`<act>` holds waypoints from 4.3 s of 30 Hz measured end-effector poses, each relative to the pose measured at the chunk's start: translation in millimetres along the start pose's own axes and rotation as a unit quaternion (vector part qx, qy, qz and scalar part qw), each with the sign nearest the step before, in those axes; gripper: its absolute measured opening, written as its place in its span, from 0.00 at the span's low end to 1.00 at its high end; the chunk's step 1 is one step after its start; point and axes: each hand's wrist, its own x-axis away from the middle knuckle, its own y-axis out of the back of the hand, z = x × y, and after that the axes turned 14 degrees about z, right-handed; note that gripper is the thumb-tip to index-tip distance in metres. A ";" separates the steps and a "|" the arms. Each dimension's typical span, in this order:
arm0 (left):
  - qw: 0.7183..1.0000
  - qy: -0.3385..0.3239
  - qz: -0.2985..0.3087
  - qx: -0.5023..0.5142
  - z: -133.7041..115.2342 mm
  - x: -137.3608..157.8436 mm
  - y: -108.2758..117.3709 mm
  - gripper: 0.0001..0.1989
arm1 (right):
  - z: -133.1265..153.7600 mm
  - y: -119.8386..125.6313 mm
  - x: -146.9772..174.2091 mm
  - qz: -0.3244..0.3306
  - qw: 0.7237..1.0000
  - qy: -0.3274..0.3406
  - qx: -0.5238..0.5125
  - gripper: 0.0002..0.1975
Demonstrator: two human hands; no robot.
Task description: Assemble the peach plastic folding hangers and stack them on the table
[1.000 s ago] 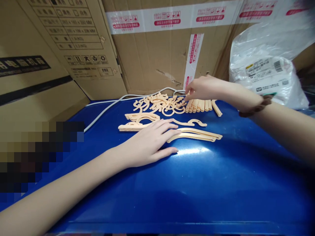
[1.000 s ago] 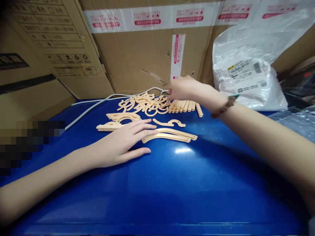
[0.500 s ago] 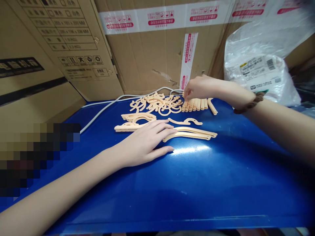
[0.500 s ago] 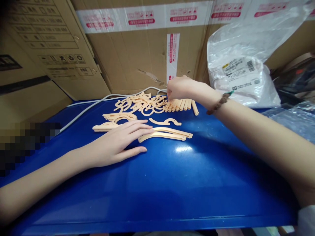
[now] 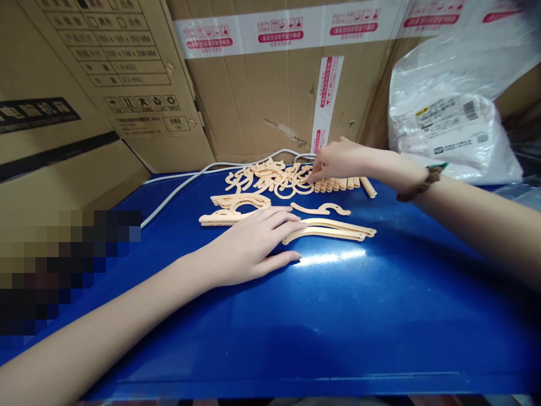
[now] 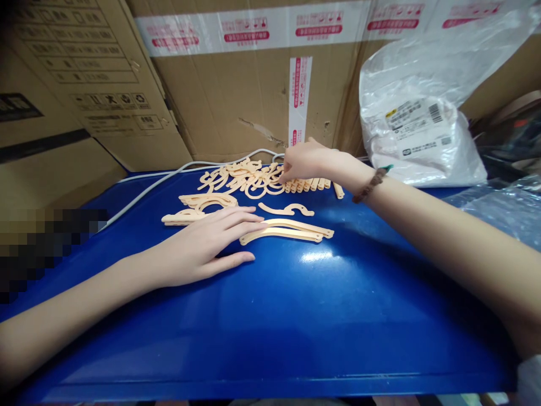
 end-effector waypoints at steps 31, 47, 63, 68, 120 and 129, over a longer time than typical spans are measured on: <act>1.000 -0.003 -0.002 -0.010 0.8 0.1 -1.3 0.23 | 27.9 -3.3 4.2 0.050 0.978 0.048 0.198 0.15; 1.000 -0.010 -0.008 -0.013 0.7 -0.7 -1.1 0.22 | 26.4 -3.8 2.1 0.044 0.974 0.032 0.219 0.17; 1.000 -0.010 -0.011 -0.003 0.5 0.5 -0.8 0.22 | 11.3 9.5 -0.1 0.035 0.984 0.076 0.155 0.13; 1.000 -0.010 -0.010 -0.005 0.0 0.2 -0.7 0.23 | 15.4 10.4 3.1 0.015 0.978 0.068 0.198 0.15; 0.950 0.190 -0.248 -0.003 -14.6 -18.7 33.2 0.16 | 87.3 32.8 73.1 -0.047 0.743 0.137 -0.654 0.07; 0.964 0.169 -0.205 -0.025 -9.9 -26.1 21.6 0.11 | 78.1 12.2 117.8 -0.085 0.721 0.064 -0.685 0.10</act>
